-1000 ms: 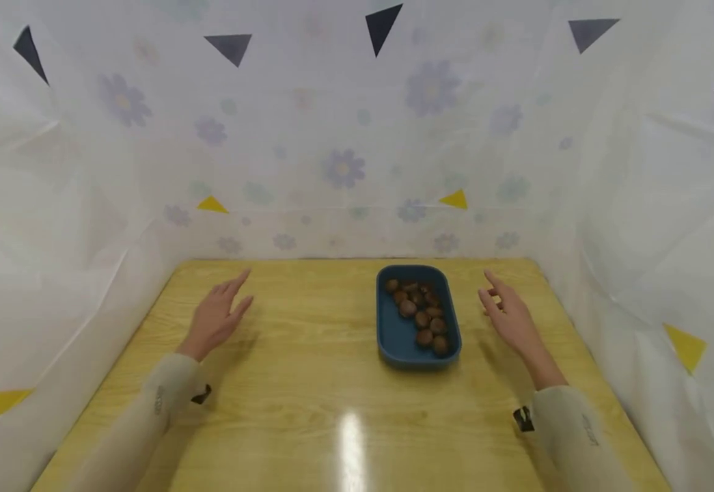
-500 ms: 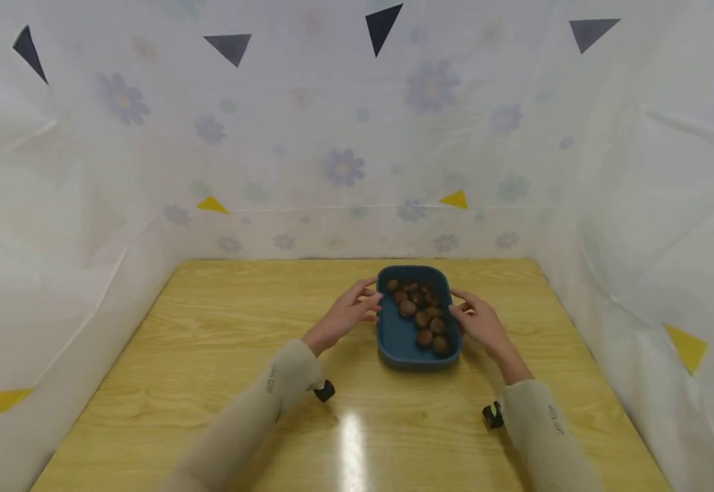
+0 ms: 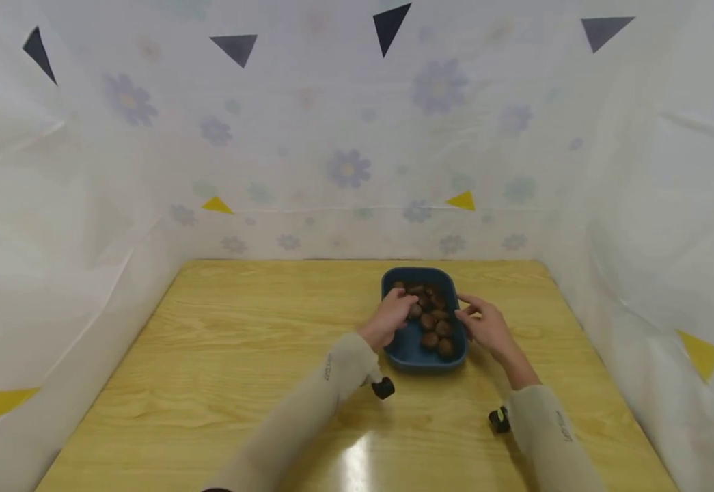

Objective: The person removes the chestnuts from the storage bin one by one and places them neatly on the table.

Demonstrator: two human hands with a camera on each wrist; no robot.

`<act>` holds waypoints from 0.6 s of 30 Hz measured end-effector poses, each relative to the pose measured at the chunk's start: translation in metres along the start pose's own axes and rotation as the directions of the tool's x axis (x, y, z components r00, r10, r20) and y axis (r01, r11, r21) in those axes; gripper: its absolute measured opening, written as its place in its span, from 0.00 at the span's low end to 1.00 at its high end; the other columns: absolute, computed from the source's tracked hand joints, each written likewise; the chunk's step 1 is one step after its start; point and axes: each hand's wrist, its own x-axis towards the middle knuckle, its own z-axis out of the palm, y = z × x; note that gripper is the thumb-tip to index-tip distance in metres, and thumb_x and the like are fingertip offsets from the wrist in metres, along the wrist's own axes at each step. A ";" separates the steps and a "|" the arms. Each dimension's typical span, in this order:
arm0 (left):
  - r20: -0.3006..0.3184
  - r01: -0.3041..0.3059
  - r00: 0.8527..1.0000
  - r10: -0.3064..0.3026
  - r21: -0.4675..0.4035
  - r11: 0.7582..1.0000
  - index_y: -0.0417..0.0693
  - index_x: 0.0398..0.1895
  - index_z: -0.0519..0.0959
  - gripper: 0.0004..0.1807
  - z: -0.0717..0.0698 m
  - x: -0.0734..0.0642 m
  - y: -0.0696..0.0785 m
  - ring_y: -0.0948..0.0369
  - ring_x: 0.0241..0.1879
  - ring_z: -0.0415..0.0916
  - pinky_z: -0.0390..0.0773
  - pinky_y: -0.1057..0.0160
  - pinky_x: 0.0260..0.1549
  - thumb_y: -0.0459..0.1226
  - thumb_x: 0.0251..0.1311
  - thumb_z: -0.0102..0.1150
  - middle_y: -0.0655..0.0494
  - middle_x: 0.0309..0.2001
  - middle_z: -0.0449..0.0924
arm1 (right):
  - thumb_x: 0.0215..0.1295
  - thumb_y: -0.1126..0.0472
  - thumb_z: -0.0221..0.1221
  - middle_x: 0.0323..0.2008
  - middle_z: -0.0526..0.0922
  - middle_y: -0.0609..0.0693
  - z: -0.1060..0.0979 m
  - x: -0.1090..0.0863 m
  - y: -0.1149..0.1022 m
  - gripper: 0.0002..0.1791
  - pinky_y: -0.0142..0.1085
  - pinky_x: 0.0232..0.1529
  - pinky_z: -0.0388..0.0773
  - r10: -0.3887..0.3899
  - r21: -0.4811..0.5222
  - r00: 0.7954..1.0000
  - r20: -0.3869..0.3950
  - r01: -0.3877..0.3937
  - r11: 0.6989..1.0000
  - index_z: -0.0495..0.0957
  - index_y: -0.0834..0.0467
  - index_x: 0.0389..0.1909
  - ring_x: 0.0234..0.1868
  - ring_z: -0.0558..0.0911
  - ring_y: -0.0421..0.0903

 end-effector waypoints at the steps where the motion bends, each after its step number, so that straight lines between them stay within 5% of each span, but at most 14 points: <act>1: -0.022 0.014 1.000 -0.014 0.010 1.000 0.44 0.79 0.60 0.32 0.004 0.001 -0.001 0.50 0.64 0.72 0.75 0.46 0.64 0.46 0.78 0.51 0.47 0.76 0.64 | 0.81 0.57 0.54 0.46 0.79 0.68 0.000 -0.001 0.000 0.31 0.45 0.22 0.80 -0.003 0.000 1.000 -0.001 0.003 1.000 0.61 0.62 0.79 0.21 0.77 0.46; 6: -0.074 0.028 0.997 -0.025 0.047 0.998 0.39 0.72 0.66 0.26 0.015 0.008 -0.008 0.55 0.38 0.69 0.75 0.52 0.44 0.41 0.76 0.50 0.41 0.61 0.73 | 0.81 0.56 0.54 0.46 0.79 0.68 0.001 -0.001 0.002 0.31 0.45 0.22 0.81 -0.015 0.000 1.000 0.003 0.015 1.000 0.61 0.62 0.79 0.21 0.78 0.47; 13: -0.080 -0.036 0.995 0.054 0.219 0.975 0.39 0.66 0.73 0.21 0.025 0.016 -0.024 0.50 0.62 0.73 0.79 0.51 0.59 0.37 0.74 0.56 0.41 0.67 0.73 | 0.82 0.56 0.54 0.47 0.79 0.68 0.001 0.000 0.002 0.31 0.45 0.23 0.82 -0.003 -0.023 1.000 -0.005 0.003 1.000 0.61 0.62 0.79 0.22 0.78 0.45; 18: -0.061 -0.055 0.995 0.078 0.310 0.949 0.39 0.53 0.80 0.12 0.026 0.021 -0.027 0.51 0.53 0.78 0.82 0.53 0.50 0.36 0.73 0.60 0.44 0.53 0.81 | 0.81 0.55 0.54 0.48 0.79 0.68 0.002 -0.001 0.003 0.31 0.46 0.24 0.82 0.002 -0.019 1.000 -0.006 -0.002 1.000 0.61 0.61 0.79 0.23 0.79 0.45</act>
